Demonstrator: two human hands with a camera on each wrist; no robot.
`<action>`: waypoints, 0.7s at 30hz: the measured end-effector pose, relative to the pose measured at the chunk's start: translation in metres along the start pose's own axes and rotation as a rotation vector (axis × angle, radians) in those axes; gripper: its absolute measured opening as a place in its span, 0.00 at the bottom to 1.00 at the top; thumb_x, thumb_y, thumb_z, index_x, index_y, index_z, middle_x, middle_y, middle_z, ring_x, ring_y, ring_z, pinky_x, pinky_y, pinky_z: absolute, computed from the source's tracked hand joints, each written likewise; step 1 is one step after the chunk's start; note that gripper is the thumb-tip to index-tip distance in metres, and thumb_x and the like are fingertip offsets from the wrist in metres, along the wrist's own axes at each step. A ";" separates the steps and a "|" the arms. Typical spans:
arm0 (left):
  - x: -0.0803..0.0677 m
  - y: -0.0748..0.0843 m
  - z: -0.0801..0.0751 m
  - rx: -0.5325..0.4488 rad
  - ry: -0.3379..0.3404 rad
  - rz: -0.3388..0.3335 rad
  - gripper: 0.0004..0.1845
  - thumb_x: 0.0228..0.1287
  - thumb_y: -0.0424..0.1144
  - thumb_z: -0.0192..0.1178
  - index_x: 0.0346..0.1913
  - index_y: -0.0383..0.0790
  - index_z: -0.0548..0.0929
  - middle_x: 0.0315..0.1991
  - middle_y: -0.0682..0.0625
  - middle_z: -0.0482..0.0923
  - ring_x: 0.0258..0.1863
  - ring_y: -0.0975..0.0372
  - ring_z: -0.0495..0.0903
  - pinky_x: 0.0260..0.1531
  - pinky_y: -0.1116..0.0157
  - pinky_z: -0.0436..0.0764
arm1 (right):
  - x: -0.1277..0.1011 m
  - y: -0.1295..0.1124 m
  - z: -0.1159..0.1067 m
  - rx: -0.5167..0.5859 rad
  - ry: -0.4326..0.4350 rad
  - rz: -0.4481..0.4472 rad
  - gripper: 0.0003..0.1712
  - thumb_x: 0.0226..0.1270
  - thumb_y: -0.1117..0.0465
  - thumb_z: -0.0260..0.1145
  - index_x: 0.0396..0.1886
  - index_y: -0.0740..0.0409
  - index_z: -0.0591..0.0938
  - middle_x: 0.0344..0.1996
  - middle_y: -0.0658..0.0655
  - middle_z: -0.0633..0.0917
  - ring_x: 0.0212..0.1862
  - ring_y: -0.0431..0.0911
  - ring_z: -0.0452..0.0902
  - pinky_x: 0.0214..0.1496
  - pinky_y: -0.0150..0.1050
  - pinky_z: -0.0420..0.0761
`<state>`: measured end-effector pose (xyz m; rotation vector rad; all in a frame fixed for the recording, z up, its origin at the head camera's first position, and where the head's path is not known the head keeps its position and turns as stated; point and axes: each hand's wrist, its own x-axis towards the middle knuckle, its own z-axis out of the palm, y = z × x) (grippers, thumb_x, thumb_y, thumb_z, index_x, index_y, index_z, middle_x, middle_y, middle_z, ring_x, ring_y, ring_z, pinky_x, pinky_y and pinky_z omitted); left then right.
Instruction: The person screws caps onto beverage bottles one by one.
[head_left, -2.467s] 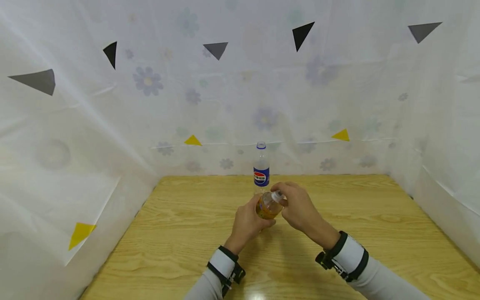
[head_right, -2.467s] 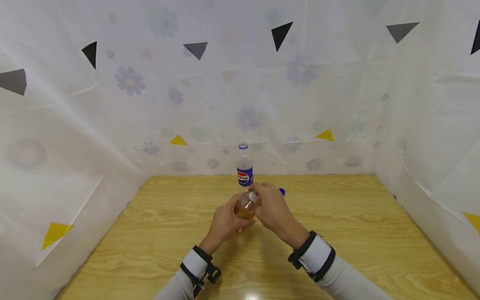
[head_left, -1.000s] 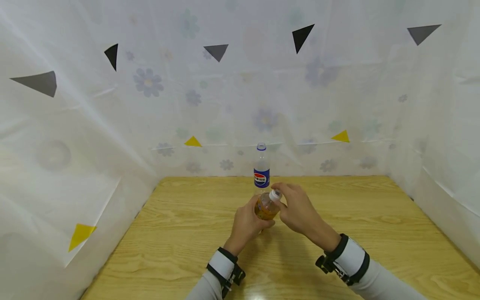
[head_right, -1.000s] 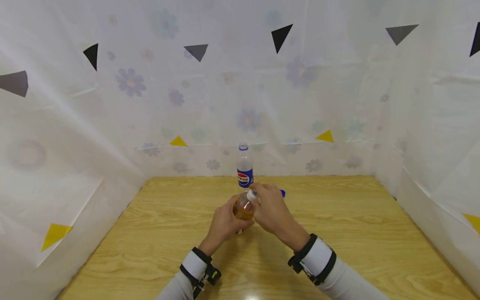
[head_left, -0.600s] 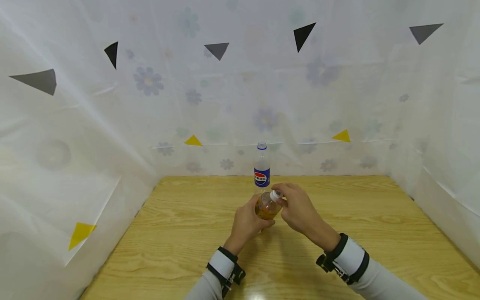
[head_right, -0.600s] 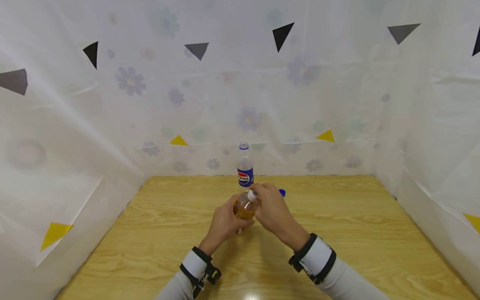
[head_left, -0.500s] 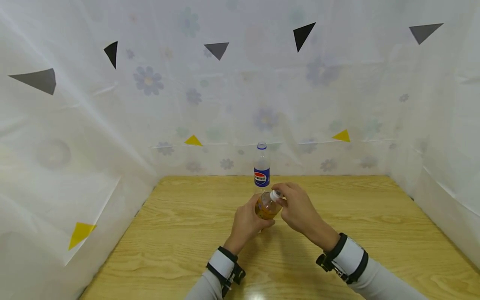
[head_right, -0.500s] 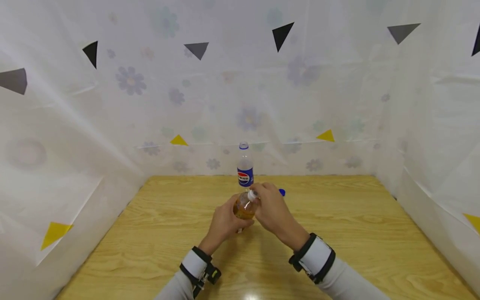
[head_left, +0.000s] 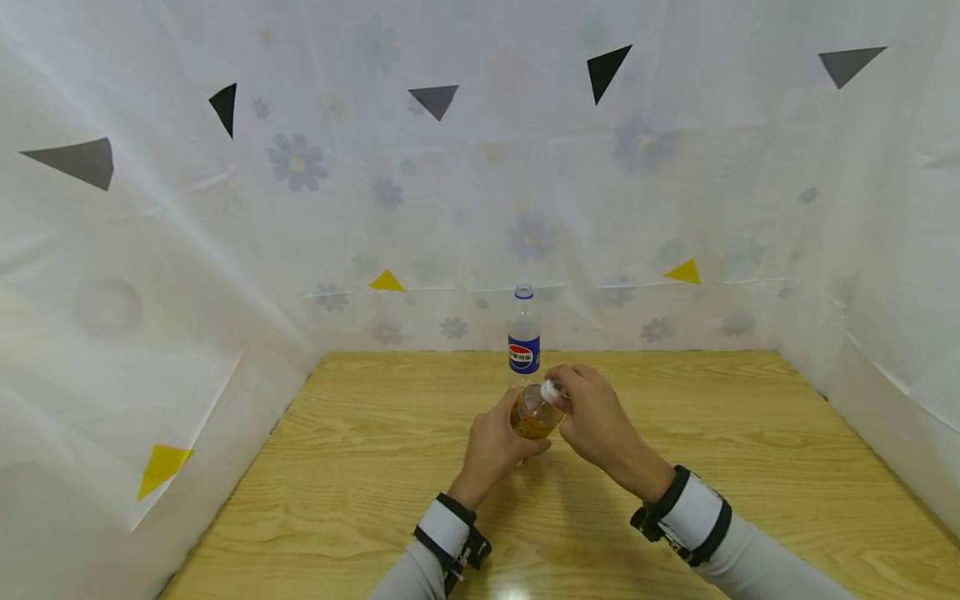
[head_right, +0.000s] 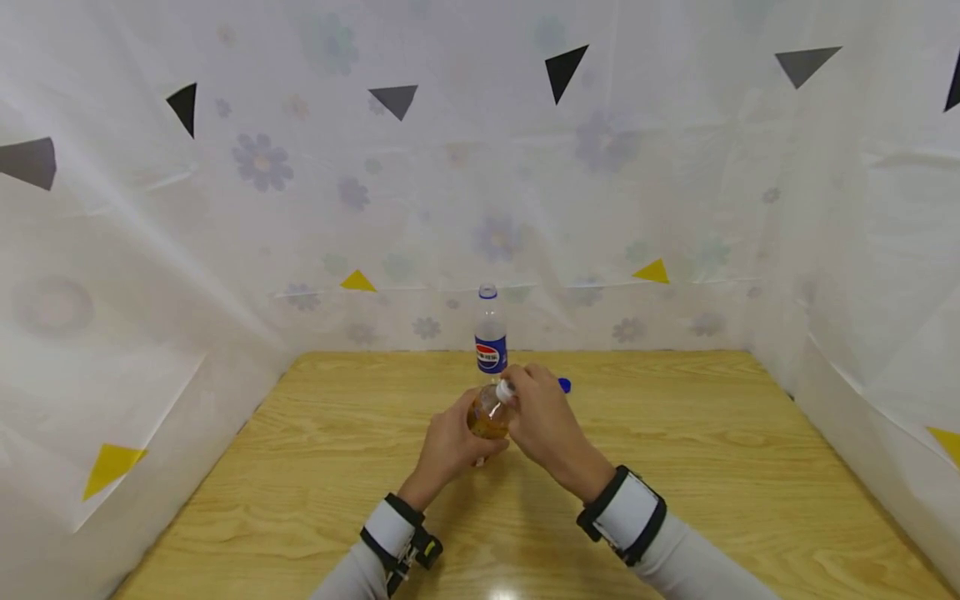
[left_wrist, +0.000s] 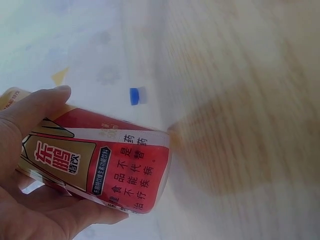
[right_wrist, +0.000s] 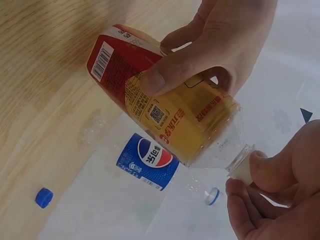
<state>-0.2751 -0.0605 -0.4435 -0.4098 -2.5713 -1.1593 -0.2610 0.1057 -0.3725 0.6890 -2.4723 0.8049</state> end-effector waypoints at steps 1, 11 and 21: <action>0.000 0.000 0.000 0.001 -0.002 -0.004 0.40 0.48 0.43 0.82 0.66 0.47 0.76 0.52 0.47 0.86 0.49 0.54 0.87 0.48 0.56 0.85 | 0.000 0.000 0.000 0.000 0.002 0.002 0.20 0.57 0.82 0.65 0.48 0.65 0.83 0.44 0.63 0.84 0.45 0.56 0.82 0.43 0.51 0.85; -0.001 0.002 -0.001 0.005 -0.006 -0.021 0.39 0.48 0.44 0.82 0.66 0.48 0.76 0.52 0.47 0.86 0.49 0.55 0.86 0.48 0.57 0.85 | 0.000 0.000 0.003 -0.011 0.019 0.005 0.20 0.54 0.82 0.67 0.46 0.64 0.82 0.39 0.61 0.83 0.40 0.53 0.80 0.42 0.50 0.84; 0.000 0.002 0.000 -0.003 -0.014 -0.037 0.40 0.49 0.44 0.81 0.66 0.49 0.76 0.53 0.48 0.86 0.50 0.55 0.86 0.49 0.56 0.85 | 0.002 -0.001 0.005 -0.028 0.044 -0.006 0.18 0.51 0.80 0.69 0.41 0.65 0.81 0.36 0.61 0.83 0.39 0.53 0.79 0.44 0.51 0.84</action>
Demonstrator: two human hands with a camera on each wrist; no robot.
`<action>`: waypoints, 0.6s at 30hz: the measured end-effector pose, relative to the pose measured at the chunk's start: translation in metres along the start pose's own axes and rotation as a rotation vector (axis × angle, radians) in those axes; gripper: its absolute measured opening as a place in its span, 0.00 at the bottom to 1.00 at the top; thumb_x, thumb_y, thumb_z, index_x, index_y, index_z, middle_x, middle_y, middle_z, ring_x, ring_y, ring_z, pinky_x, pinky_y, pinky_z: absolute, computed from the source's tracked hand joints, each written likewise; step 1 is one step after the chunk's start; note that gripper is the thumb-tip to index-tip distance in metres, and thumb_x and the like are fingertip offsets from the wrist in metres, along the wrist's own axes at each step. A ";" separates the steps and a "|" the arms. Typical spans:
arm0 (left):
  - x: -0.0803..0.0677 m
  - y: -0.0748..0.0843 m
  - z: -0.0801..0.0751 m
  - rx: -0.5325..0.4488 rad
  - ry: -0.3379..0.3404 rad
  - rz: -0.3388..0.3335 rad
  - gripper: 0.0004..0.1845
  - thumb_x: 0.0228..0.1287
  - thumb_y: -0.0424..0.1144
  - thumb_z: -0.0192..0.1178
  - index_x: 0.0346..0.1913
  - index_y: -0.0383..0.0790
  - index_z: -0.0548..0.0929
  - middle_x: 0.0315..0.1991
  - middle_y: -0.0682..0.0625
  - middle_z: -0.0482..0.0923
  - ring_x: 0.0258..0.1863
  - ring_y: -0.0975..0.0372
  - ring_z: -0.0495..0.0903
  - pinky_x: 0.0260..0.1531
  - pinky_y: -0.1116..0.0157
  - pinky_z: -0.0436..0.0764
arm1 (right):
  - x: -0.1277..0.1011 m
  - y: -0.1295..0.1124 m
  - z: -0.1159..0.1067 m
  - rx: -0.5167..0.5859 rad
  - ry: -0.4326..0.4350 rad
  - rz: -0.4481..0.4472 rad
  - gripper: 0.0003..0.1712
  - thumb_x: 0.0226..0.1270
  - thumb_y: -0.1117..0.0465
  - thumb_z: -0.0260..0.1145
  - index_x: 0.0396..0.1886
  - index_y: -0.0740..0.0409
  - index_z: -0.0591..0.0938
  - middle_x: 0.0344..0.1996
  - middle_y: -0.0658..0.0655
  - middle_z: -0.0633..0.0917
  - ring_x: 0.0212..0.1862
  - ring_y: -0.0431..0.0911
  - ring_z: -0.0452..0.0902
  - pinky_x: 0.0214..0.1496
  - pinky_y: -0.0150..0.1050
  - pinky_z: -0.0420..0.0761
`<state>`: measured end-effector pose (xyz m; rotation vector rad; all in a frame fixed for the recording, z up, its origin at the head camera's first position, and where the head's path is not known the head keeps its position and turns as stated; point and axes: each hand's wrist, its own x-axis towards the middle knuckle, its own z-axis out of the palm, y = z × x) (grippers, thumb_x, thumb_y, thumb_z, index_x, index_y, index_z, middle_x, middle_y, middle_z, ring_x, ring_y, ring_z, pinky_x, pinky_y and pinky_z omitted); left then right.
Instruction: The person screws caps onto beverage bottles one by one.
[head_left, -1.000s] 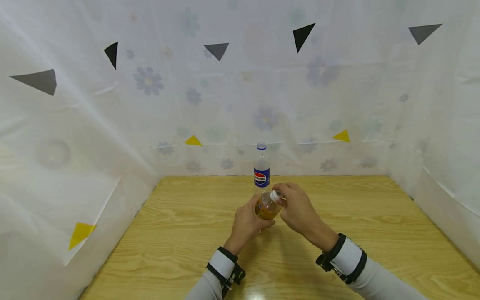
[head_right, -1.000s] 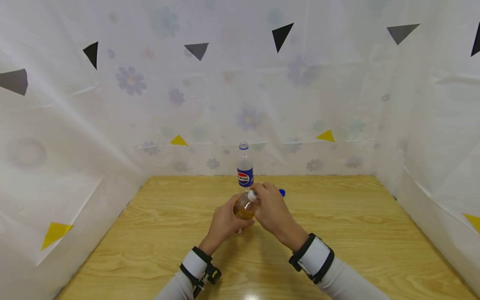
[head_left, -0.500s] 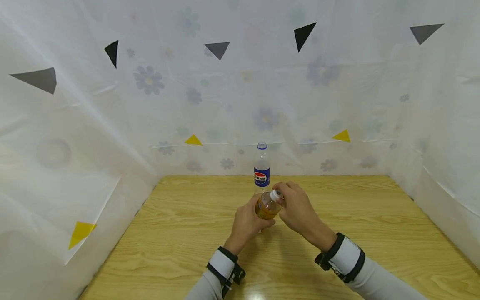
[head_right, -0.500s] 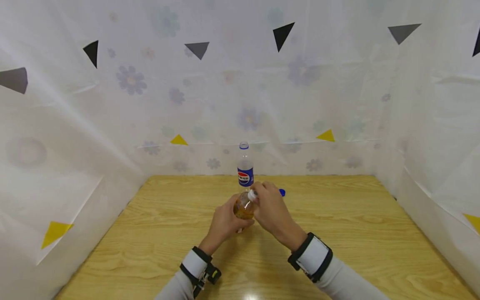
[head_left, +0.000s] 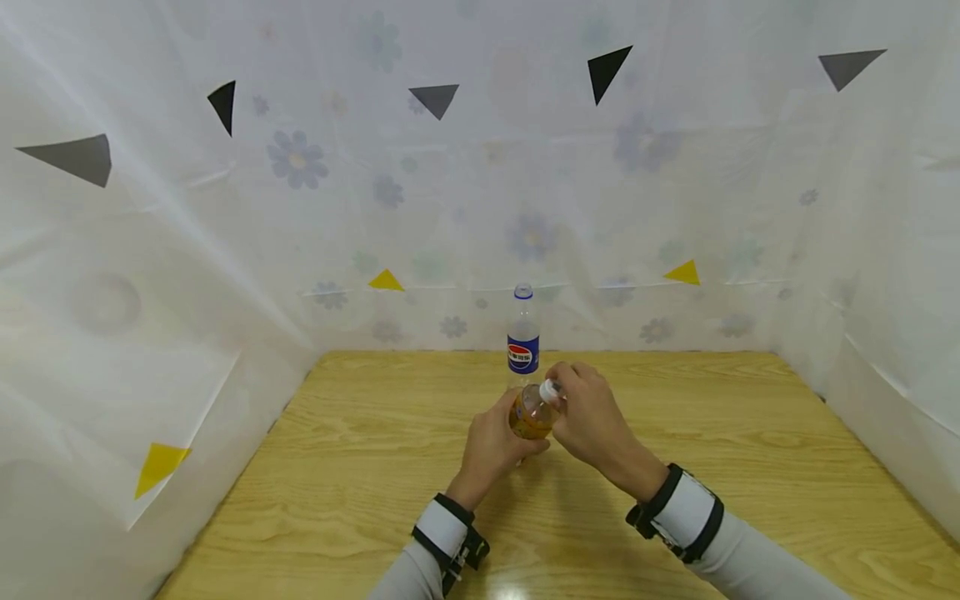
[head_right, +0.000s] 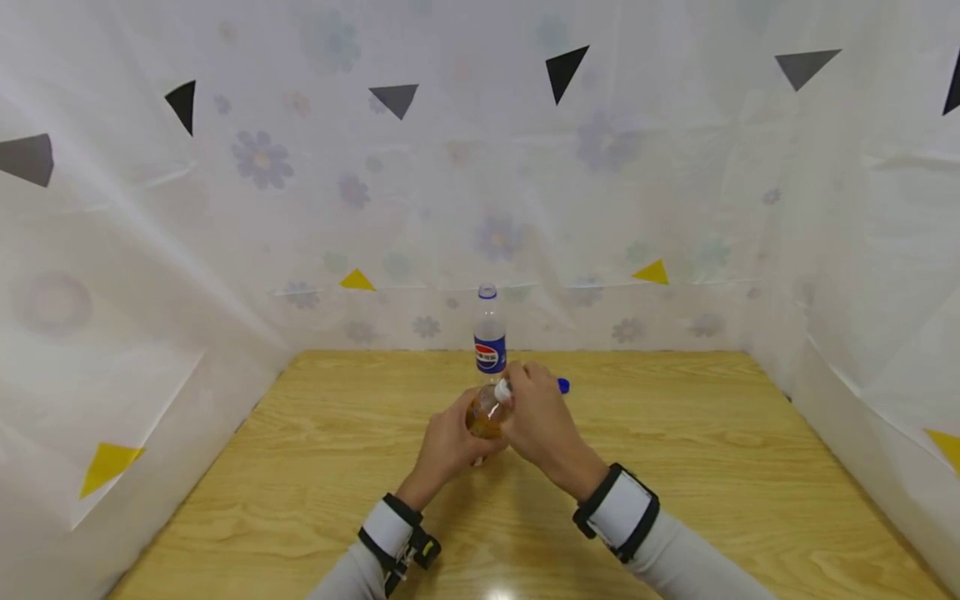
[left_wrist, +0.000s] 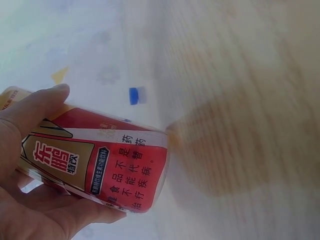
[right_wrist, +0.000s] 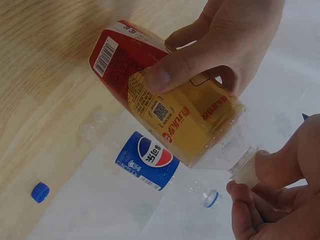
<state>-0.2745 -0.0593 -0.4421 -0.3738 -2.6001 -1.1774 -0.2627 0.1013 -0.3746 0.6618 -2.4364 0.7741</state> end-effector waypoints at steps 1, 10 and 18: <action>0.000 0.000 0.000 0.001 0.000 -0.002 0.40 0.49 0.44 0.81 0.66 0.50 0.76 0.53 0.48 0.86 0.50 0.55 0.86 0.49 0.56 0.85 | 0.000 0.000 0.000 -0.002 0.001 0.001 0.17 0.51 0.80 0.70 0.41 0.65 0.81 0.37 0.61 0.83 0.39 0.54 0.79 0.44 0.52 0.83; 0.000 0.000 0.001 0.020 0.005 0.006 0.40 0.49 0.45 0.81 0.66 0.49 0.76 0.52 0.48 0.87 0.49 0.55 0.87 0.47 0.57 0.86 | 0.000 -0.001 0.001 -0.029 0.005 0.020 0.14 0.53 0.78 0.69 0.40 0.65 0.80 0.36 0.61 0.83 0.40 0.56 0.79 0.46 0.53 0.82; -0.001 -0.001 0.001 0.011 0.013 0.010 0.40 0.48 0.44 0.82 0.66 0.49 0.76 0.52 0.48 0.87 0.49 0.55 0.87 0.47 0.57 0.86 | 0.000 -0.002 0.000 -0.028 -0.003 0.015 0.13 0.55 0.76 0.70 0.39 0.65 0.80 0.35 0.60 0.82 0.39 0.54 0.79 0.46 0.52 0.82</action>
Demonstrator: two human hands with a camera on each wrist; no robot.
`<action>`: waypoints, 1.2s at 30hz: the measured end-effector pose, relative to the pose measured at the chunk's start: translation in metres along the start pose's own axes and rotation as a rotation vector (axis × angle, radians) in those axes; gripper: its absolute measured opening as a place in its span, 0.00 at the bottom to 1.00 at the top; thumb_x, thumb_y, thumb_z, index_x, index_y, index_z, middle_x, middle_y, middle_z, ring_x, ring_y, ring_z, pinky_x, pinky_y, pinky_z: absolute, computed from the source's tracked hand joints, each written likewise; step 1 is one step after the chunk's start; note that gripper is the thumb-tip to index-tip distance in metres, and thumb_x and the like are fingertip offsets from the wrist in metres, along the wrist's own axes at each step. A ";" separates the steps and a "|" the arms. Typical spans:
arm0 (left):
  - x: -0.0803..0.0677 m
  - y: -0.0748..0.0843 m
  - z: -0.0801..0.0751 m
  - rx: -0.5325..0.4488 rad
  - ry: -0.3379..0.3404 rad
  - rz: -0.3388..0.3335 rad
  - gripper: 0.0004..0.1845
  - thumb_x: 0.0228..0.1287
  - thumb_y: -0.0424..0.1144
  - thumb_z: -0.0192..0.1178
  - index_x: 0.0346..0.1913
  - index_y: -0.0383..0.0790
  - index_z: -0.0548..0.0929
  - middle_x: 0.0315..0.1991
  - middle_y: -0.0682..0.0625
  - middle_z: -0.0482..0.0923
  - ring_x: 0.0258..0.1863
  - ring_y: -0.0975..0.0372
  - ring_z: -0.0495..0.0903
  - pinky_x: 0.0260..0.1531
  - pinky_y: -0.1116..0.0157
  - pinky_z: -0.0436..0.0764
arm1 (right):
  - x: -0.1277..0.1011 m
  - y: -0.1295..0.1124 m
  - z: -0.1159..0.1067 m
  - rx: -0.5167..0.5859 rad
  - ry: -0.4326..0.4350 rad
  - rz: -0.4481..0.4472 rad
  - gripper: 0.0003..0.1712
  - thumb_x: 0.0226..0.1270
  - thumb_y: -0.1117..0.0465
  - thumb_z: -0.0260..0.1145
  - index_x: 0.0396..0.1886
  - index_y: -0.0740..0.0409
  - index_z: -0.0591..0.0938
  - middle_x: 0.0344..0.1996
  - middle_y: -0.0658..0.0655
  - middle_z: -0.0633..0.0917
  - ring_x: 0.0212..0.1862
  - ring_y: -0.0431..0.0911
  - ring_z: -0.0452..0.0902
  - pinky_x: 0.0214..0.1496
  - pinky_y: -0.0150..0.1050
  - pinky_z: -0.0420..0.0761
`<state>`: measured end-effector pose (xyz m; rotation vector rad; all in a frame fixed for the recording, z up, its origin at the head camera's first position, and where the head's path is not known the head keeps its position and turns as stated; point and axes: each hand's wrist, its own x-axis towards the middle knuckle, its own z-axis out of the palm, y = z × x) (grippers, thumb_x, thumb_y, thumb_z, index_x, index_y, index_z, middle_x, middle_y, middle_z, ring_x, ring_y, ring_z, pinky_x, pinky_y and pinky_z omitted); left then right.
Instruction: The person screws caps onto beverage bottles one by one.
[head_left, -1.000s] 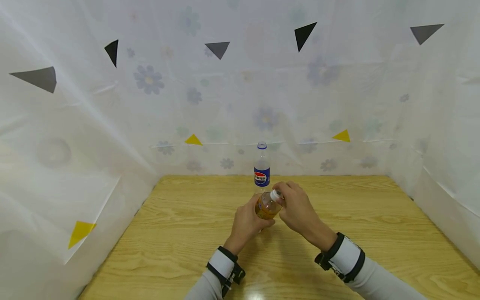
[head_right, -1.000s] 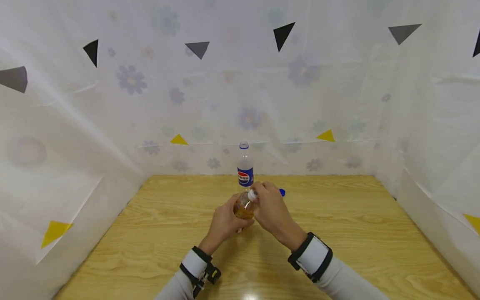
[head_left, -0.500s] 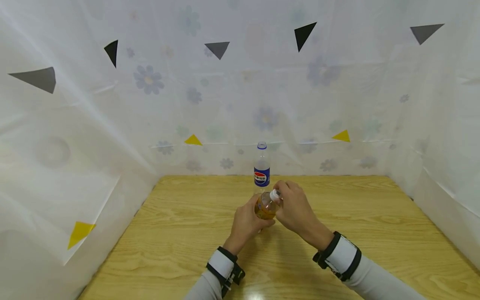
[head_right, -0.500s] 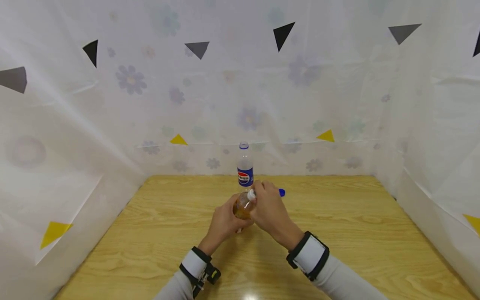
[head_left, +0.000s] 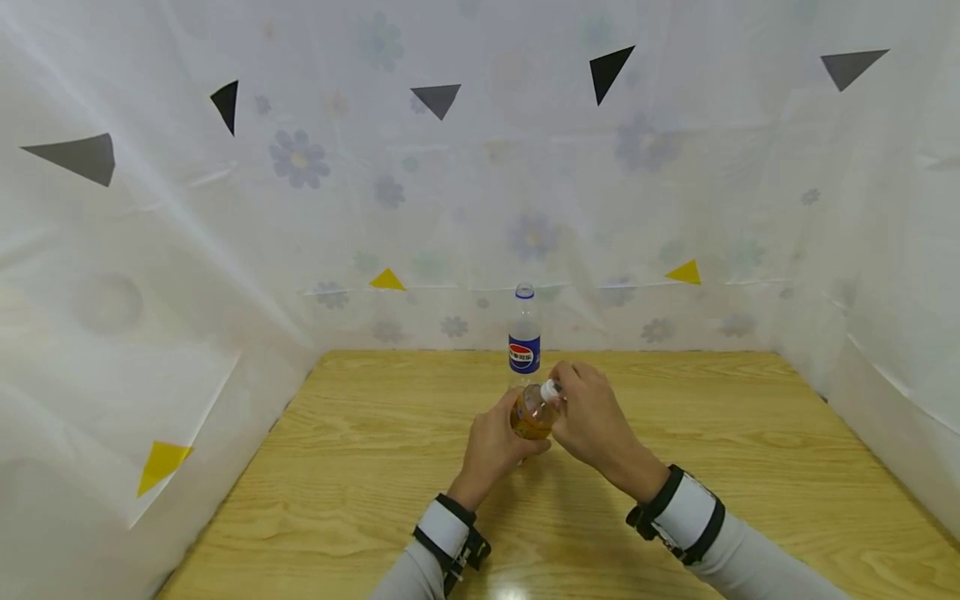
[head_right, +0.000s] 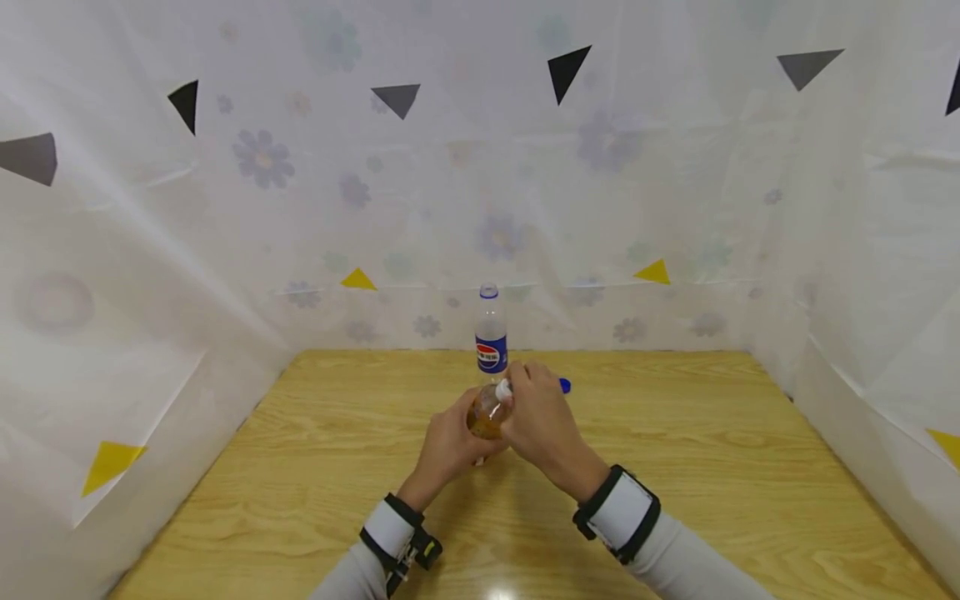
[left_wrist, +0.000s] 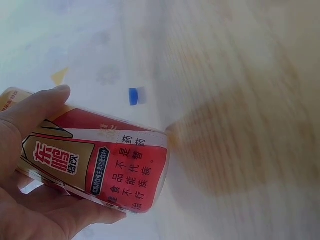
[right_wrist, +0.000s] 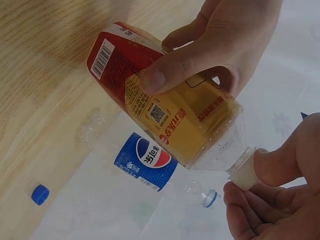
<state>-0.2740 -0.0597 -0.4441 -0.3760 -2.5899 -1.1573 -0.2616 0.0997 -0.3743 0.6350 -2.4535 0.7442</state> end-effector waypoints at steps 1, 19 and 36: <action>0.000 0.000 0.000 -0.001 0.001 0.005 0.39 0.48 0.44 0.82 0.66 0.50 0.76 0.52 0.48 0.87 0.49 0.55 0.87 0.46 0.57 0.86 | 0.000 0.000 0.000 0.000 -0.001 0.000 0.13 0.55 0.76 0.70 0.40 0.65 0.80 0.35 0.60 0.82 0.39 0.54 0.79 0.46 0.52 0.82; -0.001 0.002 -0.002 -0.018 -0.008 0.012 0.39 0.48 0.43 0.82 0.65 0.48 0.76 0.53 0.48 0.86 0.50 0.55 0.86 0.48 0.56 0.86 | -0.004 0.001 -0.002 -0.006 0.008 -0.028 0.12 0.59 0.75 0.69 0.43 0.65 0.81 0.39 0.62 0.83 0.42 0.56 0.80 0.48 0.54 0.82; 0.016 0.013 -0.020 -0.032 -0.035 -0.027 0.40 0.50 0.46 0.81 0.67 0.46 0.75 0.56 0.45 0.85 0.53 0.52 0.86 0.50 0.54 0.85 | -0.006 0.004 -0.016 0.044 -0.009 -0.007 0.29 0.68 0.62 0.70 0.64 0.70 0.75 0.52 0.70 0.83 0.56 0.65 0.78 0.56 0.64 0.78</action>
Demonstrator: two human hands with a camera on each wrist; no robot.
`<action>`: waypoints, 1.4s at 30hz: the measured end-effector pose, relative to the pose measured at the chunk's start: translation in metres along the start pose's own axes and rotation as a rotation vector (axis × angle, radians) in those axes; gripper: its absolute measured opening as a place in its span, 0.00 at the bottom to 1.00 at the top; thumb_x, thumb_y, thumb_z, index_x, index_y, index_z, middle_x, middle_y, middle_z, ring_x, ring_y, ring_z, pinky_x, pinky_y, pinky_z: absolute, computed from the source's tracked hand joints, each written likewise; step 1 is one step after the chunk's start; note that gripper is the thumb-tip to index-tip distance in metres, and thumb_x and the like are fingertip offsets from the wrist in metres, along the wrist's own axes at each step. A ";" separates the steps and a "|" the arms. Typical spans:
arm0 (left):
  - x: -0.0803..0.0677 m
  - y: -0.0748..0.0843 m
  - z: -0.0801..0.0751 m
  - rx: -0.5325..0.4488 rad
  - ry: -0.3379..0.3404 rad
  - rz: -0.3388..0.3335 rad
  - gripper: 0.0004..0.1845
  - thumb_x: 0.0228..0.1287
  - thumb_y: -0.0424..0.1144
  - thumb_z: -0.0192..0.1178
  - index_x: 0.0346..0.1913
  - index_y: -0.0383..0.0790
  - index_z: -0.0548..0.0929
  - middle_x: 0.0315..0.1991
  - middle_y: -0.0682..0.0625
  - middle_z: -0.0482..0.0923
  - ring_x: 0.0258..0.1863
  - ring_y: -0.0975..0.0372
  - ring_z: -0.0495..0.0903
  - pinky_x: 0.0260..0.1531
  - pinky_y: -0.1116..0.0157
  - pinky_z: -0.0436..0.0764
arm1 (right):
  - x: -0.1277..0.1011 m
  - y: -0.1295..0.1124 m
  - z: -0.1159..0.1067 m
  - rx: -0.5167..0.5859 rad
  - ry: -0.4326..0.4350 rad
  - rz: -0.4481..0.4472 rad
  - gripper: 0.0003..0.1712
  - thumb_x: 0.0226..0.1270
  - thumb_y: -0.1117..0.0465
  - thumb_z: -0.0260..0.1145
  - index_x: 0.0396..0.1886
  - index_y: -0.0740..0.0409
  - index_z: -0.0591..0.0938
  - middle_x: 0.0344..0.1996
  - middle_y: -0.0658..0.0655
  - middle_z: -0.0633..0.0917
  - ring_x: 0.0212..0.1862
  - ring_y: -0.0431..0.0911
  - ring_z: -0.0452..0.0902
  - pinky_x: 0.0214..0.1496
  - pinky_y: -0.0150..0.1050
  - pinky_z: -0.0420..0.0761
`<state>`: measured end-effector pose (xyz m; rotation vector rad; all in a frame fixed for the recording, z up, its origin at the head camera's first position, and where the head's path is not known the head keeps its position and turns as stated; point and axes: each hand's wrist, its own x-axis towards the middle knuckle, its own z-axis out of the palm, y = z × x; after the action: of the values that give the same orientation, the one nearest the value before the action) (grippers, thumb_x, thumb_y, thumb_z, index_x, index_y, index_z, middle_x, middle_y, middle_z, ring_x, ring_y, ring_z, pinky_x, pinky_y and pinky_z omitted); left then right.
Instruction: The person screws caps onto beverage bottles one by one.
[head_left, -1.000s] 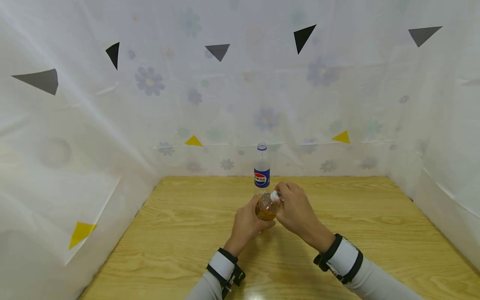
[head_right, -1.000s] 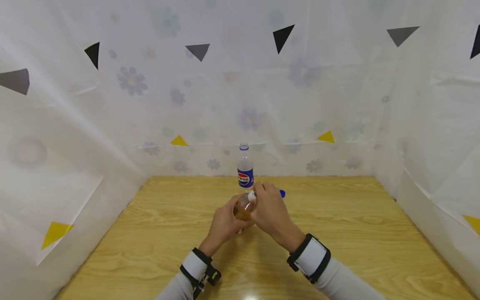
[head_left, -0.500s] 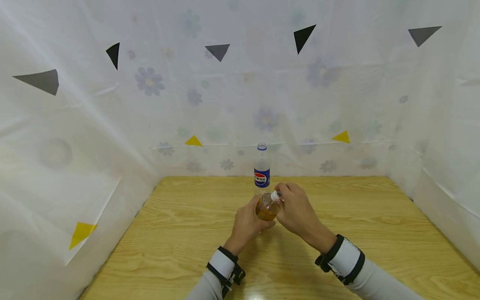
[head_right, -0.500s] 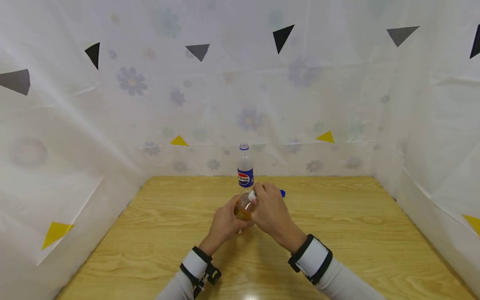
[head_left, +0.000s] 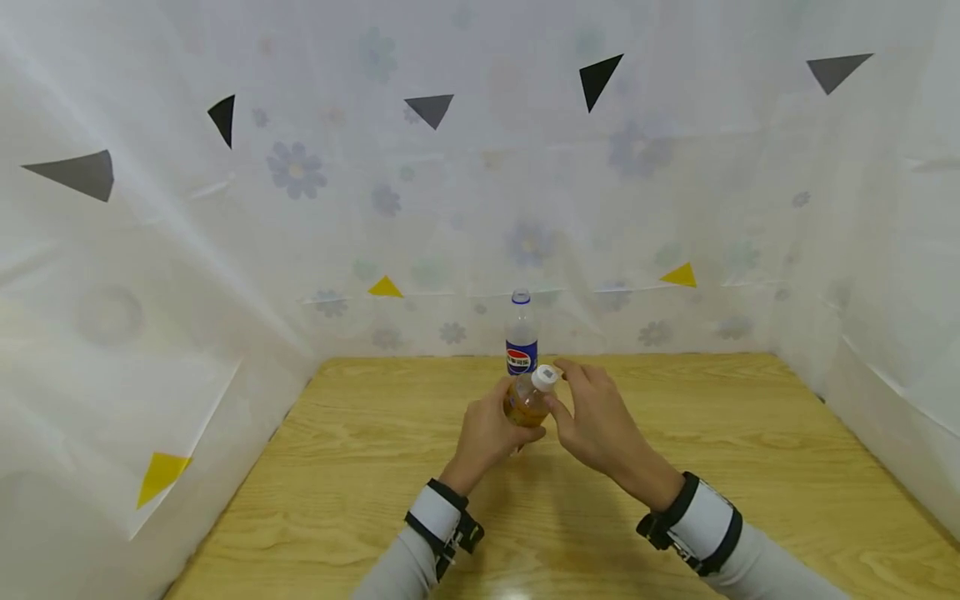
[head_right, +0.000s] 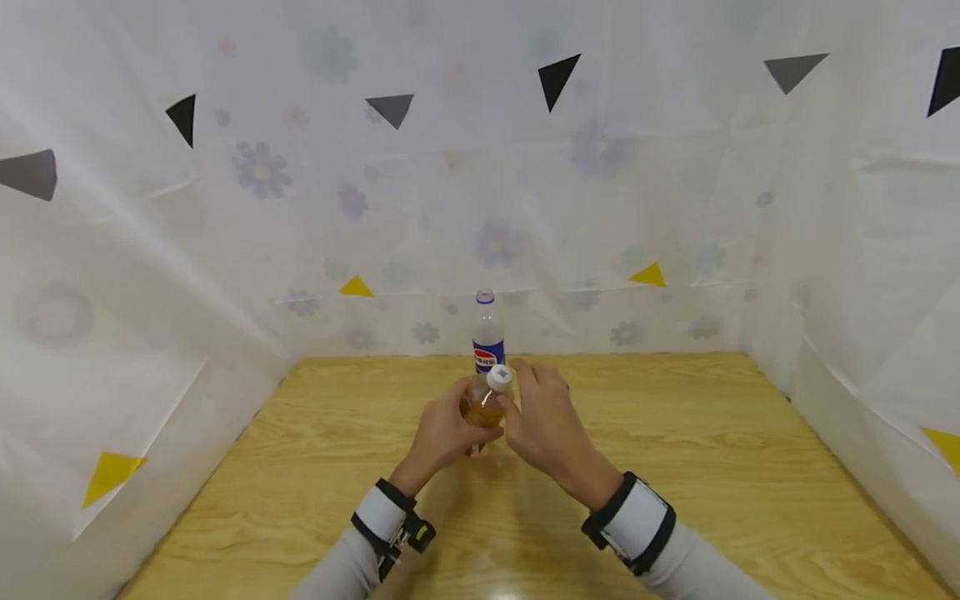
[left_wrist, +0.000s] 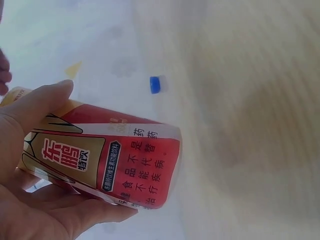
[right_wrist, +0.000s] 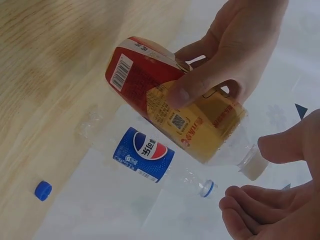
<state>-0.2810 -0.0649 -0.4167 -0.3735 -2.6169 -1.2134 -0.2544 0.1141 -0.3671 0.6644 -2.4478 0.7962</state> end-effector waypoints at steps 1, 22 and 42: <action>0.002 0.000 -0.003 -0.002 0.003 0.001 0.40 0.50 0.46 0.80 0.67 0.46 0.75 0.55 0.45 0.85 0.52 0.52 0.86 0.50 0.54 0.85 | 0.000 0.000 0.000 -0.002 -0.006 0.004 0.29 0.68 0.61 0.70 0.65 0.70 0.74 0.53 0.70 0.82 0.57 0.65 0.78 0.56 0.63 0.78; 0.074 -0.001 -0.113 0.072 0.177 -0.028 0.42 0.55 0.48 0.77 0.70 0.42 0.70 0.60 0.41 0.81 0.57 0.46 0.83 0.52 0.47 0.84 | -0.005 0.023 0.017 -0.039 -0.060 0.088 0.24 0.69 0.66 0.67 0.62 0.71 0.76 0.47 0.67 0.83 0.52 0.62 0.78 0.52 0.58 0.78; 0.080 -0.080 -0.158 0.017 0.497 -0.246 0.38 0.58 0.43 0.75 0.69 0.35 0.70 0.62 0.35 0.77 0.61 0.40 0.76 0.61 0.41 0.75 | -0.009 0.026 0.018 -0.029 -0.106 0.129 0.23 0.71 0.65 0.64 0.63 0.70 0.75 0.50 0.68 0.82 0.54 0.62 0.77 0.54 0.60 0.78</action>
<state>-0.3656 -0.2259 -0.3494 0.2369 -2.2764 -1.1685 -0.2673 0.1241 -0.3954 0.5553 -2.6154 0.7919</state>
